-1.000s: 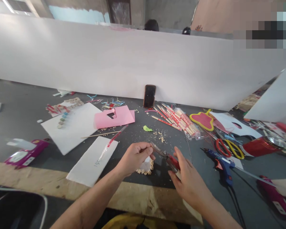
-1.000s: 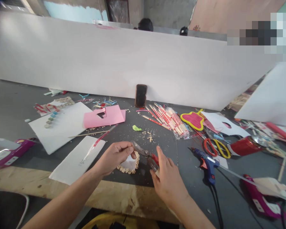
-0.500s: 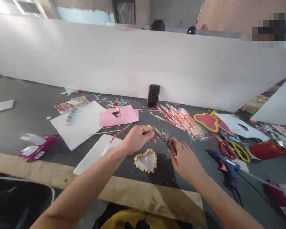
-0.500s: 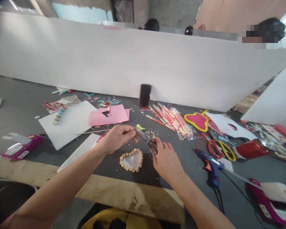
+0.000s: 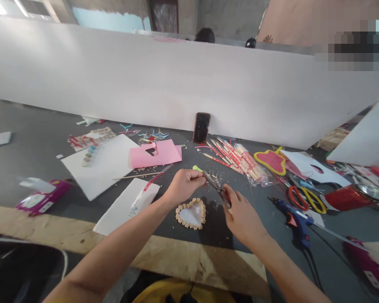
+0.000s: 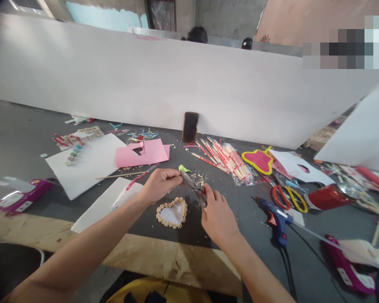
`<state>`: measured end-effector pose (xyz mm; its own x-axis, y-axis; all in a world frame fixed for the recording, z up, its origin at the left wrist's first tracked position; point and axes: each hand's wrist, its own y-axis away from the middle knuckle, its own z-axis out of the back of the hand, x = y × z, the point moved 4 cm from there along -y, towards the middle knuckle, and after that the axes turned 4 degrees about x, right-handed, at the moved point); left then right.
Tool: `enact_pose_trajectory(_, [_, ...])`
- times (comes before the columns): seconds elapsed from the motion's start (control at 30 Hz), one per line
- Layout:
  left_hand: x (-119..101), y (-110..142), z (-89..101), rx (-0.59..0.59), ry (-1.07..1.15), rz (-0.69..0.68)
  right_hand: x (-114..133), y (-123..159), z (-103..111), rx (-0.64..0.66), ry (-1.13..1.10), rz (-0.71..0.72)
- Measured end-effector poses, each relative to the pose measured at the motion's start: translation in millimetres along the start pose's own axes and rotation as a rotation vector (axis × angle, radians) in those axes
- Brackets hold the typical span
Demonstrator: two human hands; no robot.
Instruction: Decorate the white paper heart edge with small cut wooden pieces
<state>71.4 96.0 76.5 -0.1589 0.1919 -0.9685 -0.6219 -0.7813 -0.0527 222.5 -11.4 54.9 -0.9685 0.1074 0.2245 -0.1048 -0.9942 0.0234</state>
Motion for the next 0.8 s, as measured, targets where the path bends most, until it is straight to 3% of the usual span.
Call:
enact_pose_trajectory(0.3, [1.9, -1.3, -3.0, 0.162, 0.278, 0.142, -3.5, 1.3, -1.5, -0.032, -0.11, 0.11])
enact_pose_trajectory(0.47, [-2.9, -3.1, -2.9, 0.242, 0.236, 0.154, -6.8, 3.2, -5.1, -0.02, -0.086, 0.07])
enact_pose_trajectory(0.8, [20.5, -7.3, -12.1, 0.167, 0.117, 0.153, -10.1, 1.2, -10.5, 0.112, 0.021, -0.018])
